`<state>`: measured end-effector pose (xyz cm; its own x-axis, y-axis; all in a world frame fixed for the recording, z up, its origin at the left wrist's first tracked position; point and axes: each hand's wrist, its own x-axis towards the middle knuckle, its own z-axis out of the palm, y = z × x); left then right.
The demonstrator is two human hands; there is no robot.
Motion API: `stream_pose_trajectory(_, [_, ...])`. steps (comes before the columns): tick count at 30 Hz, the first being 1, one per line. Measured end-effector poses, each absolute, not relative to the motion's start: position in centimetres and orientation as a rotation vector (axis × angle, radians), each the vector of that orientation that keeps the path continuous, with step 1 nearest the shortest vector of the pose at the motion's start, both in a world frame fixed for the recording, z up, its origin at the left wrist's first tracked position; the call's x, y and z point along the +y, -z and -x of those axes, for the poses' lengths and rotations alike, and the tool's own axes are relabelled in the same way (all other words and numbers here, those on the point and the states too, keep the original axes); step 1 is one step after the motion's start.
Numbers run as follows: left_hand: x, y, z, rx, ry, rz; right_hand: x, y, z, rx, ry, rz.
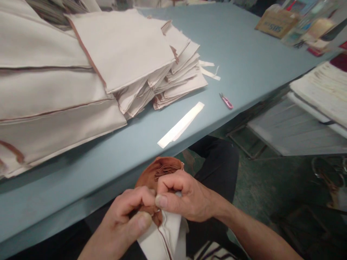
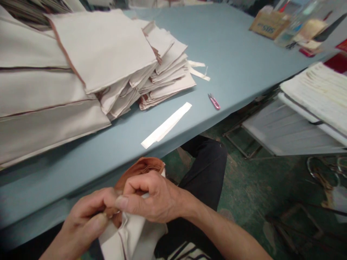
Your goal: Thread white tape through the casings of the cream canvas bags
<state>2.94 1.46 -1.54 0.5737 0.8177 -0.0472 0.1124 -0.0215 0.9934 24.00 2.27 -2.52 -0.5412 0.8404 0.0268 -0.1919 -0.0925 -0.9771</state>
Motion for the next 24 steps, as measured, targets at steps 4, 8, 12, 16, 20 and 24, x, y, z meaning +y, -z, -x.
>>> stream_pose_trajectory(4, [1.3,1.6,-2.7,0.867,-0.672,-1.499,2.0,2.8,-24.1,-1.459,-1.652,0.763])
stream_pose_trajectory(8, [1.9,0.7,-3.3,0.836,-0.674,-1.576,1.9,2.9,-24.3,-1.489,-1.600,0.811])
stream_pose_trajectory(12, [2.2,0.4,-3.7,0.826,-0.675,-1.669,1.9,2.2,-24.8,-1.625,-1.452,0.862])
stream_pose_trajectory(16, [2.1,0.8,-3.7,0.762,-0.709,-1.723,1.7,1.2,-24.6,-1.749,-1.217,0.864])
stream_pose_trajectory(20, [2.3,0.8,-3.4,0.731,-0.750,-1.784,1.7,0.9,-24.2,-1.799,-1.071,0.840])
stream_pose_trajectory(24, [2.2,0.5,-3.1,0.784,-0.761,-1.906,1.6,0.8,-24.0,-1.869,-0.932,0.855])
